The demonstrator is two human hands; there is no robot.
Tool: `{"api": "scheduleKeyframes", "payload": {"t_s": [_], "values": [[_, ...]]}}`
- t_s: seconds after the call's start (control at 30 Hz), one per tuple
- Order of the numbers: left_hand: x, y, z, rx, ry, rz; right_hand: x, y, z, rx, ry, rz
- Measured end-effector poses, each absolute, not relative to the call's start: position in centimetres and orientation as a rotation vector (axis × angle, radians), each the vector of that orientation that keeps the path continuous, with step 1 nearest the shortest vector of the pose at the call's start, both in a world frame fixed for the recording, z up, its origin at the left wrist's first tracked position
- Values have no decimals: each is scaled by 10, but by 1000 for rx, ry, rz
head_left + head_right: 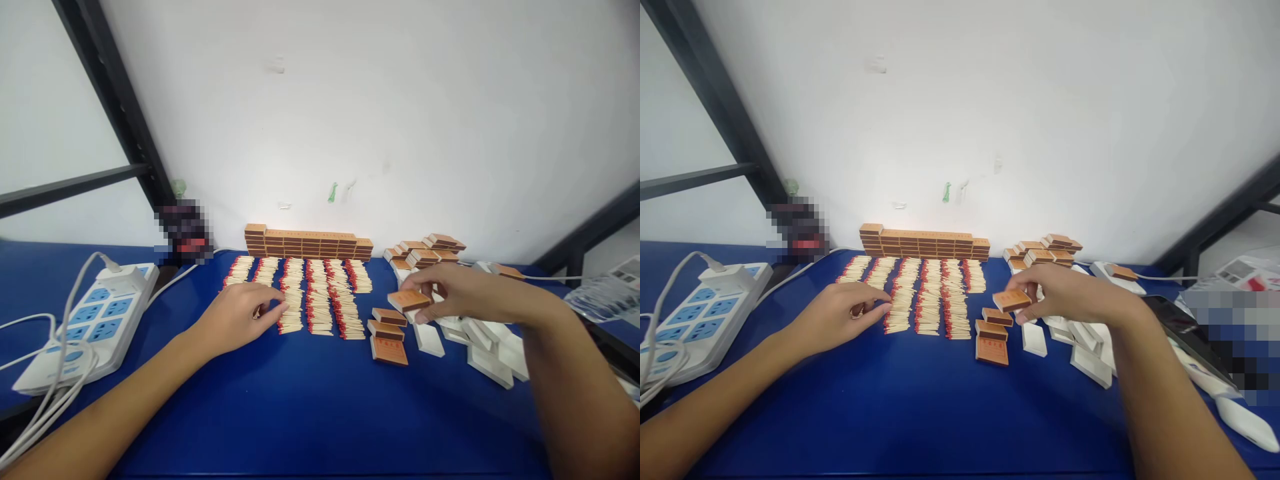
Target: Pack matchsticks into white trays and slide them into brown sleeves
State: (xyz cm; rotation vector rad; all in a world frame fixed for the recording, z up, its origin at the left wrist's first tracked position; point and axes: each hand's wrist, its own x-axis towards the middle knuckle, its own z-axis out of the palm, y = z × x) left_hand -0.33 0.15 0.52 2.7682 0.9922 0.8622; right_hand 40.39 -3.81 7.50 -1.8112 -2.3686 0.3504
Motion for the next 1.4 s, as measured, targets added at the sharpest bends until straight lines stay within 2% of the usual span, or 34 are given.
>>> {"api": "scheduleKeyframes", "payload": {"t_s": [0.17,0.37,0.47,0.6,0.73,1.1,1.4], "values": [[8,-13,4,2732,859,1104,323,-51,54,-1555,-2374,60],[17,-24,2,2741,721,1109,258,-66,15,-1248,-2326,-42],[16,-21,3,2744,707,1126,258,-64,7,-1212,-2220,80],[16,-18,6,2718,734,1260,260,-59,3,-1263,-1918,525],[16,-18,7,2685,745,1296,259,-59,3,-1089,-1784,828],[19,-19,5,2697,745,1343,254,-65,0,-1158,-1716,825],[18,-19,1,2723,690,1230,249,-69,3,-1123,-1805,938]]}}
